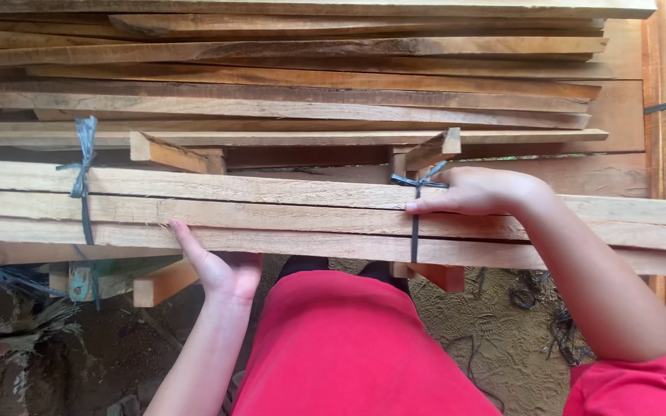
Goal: Arranging and sorting wooden planks on a small wooden rack from a larger stack.
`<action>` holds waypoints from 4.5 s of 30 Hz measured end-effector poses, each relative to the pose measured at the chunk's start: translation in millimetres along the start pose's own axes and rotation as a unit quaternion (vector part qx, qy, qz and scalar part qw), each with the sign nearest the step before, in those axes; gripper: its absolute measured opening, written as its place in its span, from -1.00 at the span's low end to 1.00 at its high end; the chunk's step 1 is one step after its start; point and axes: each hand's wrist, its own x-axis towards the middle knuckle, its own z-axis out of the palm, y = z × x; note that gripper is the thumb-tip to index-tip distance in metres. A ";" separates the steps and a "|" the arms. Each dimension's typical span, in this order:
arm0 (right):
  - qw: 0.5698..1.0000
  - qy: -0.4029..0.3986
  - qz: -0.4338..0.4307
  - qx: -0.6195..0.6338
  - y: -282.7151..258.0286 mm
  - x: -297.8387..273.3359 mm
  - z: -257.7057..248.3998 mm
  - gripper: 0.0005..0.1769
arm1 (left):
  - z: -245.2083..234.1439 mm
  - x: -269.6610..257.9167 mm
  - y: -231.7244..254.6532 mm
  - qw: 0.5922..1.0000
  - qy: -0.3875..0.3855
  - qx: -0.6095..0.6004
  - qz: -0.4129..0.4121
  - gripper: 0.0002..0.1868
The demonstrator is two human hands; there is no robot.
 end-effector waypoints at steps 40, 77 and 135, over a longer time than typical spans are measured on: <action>0.952 0.032 0.063 0.297 585.5 -12.5 87.3 -0.07 | 257.5 -104.4 -424.9 0.926 -0.314 0.201 -0.064 0.02; 0.797 0.142 0.094 0.580 795.1 113.7 -37.5 0.11 | 630.7 62.0 -833.1 0.824 -0.309 0.475 -0.016 0.23; 0.864 0.337 0.131 0.351 752.5 177.4 -35.4 0.45 | 638.3 29.9 -862.5 0.740 -0.247 0.613 0.124 0.04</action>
